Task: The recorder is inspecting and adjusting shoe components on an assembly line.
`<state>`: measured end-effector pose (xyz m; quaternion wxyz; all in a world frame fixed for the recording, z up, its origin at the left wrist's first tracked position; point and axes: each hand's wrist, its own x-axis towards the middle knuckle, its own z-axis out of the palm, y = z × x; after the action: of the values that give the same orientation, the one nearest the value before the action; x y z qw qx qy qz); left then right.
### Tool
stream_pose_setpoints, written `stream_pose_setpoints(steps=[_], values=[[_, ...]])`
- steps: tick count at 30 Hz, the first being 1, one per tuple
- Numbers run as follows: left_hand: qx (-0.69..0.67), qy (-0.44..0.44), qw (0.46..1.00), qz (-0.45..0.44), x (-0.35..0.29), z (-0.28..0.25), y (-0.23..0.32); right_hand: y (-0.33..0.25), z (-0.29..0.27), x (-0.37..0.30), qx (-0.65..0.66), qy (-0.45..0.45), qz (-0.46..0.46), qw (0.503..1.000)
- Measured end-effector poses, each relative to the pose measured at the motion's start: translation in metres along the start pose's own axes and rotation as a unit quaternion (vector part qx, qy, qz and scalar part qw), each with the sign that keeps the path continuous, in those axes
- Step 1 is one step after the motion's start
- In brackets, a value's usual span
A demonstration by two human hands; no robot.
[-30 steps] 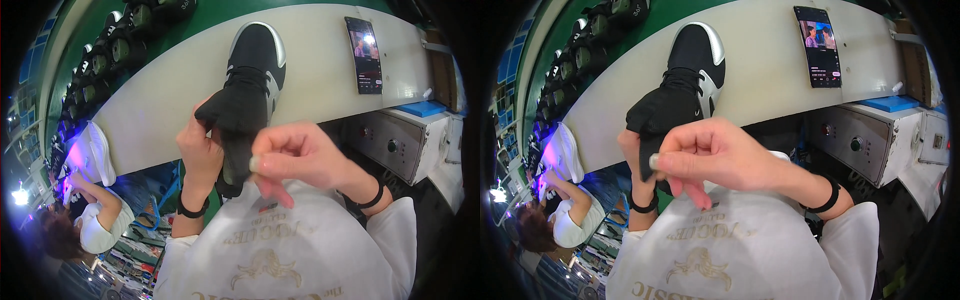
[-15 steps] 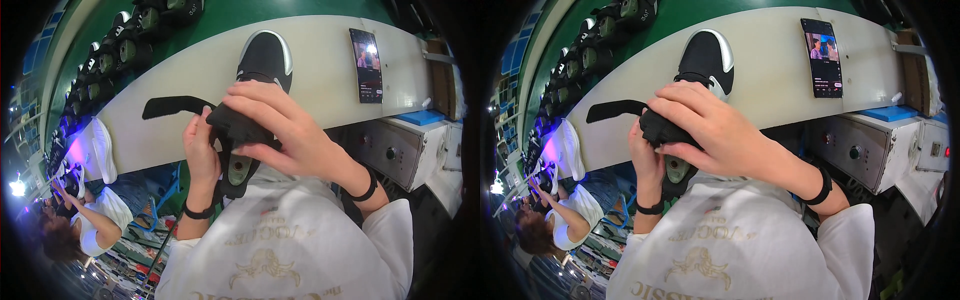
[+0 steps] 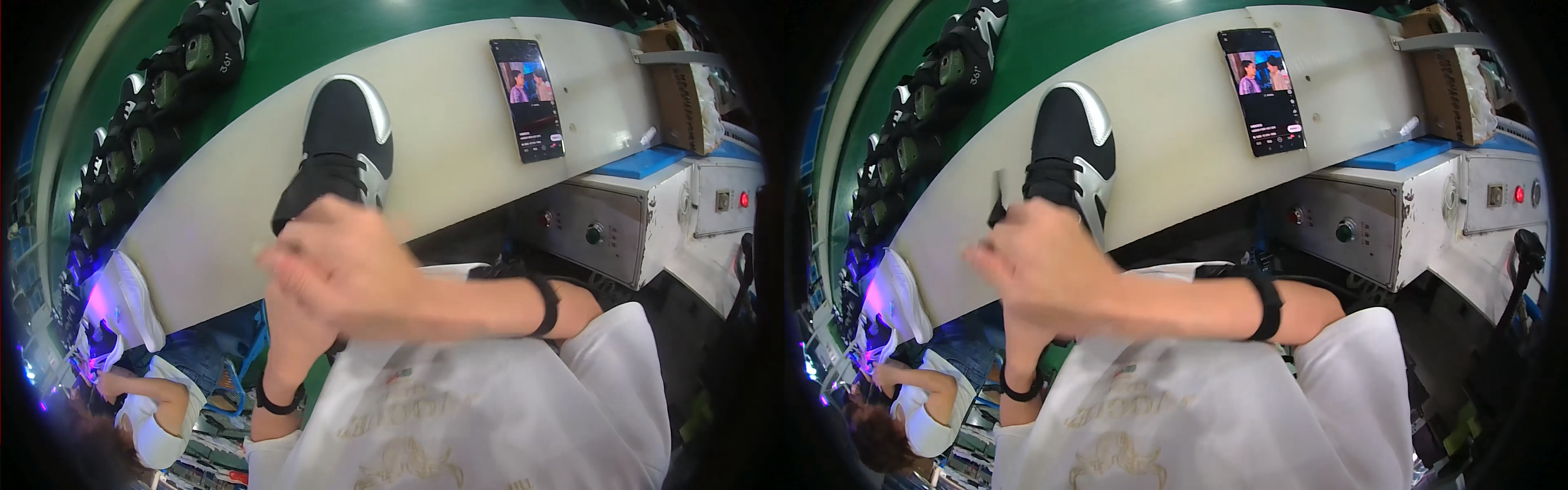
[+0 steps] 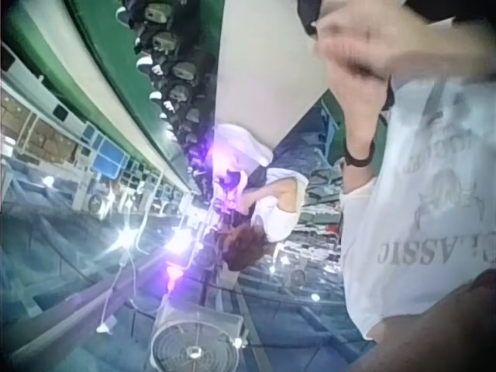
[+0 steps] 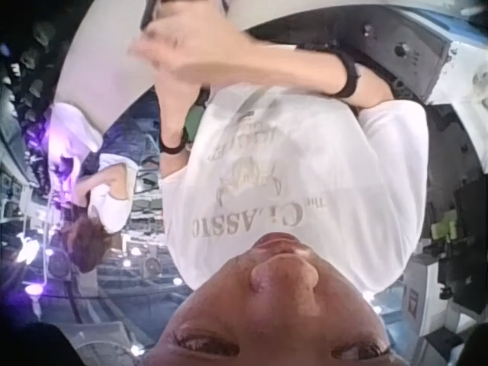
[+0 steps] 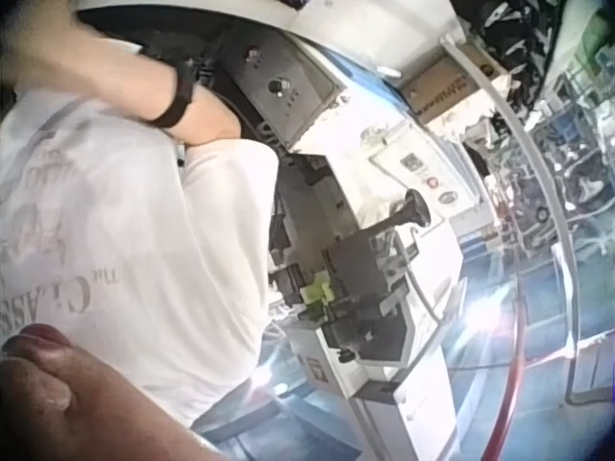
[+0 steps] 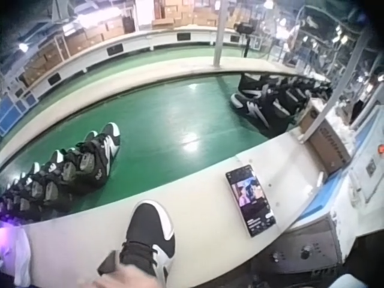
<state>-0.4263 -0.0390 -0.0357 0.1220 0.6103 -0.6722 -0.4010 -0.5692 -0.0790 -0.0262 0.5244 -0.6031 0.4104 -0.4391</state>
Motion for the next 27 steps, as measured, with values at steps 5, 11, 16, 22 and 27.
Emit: stream_pose_setpoints(steps=[5,11,16,22,27], values=[[0.059,-0.003,0.996,0.065,-0.004,-0.001,-0.003,-0.018,0.032,-0.008,-0.003,0.11,0.012,0.994],[-0.059,-0.065,0.993,0.085,0.021,-0.026,-0.024,0.015,-0.007,0.0,0.017,-0.005,-0.04,0.999],[-0.365,-0.188,0.911,-0.03,0.04,-0.039,-0.053,0.017,-0.037,0.006,0.002,-0.051,-0.076,0.996],[-0.027,0.016,0.987,0.158,0.05,-0.034,-0.069,0.021,-0.045,0.011,-0.097,-0.111,-0.096,0.984],[0.055,-0.001,0.987,0.151,0.077,-0.074,-0.031,0.03,-0.039,0.029,-0.237,-0.12,-0.166,0.949]])
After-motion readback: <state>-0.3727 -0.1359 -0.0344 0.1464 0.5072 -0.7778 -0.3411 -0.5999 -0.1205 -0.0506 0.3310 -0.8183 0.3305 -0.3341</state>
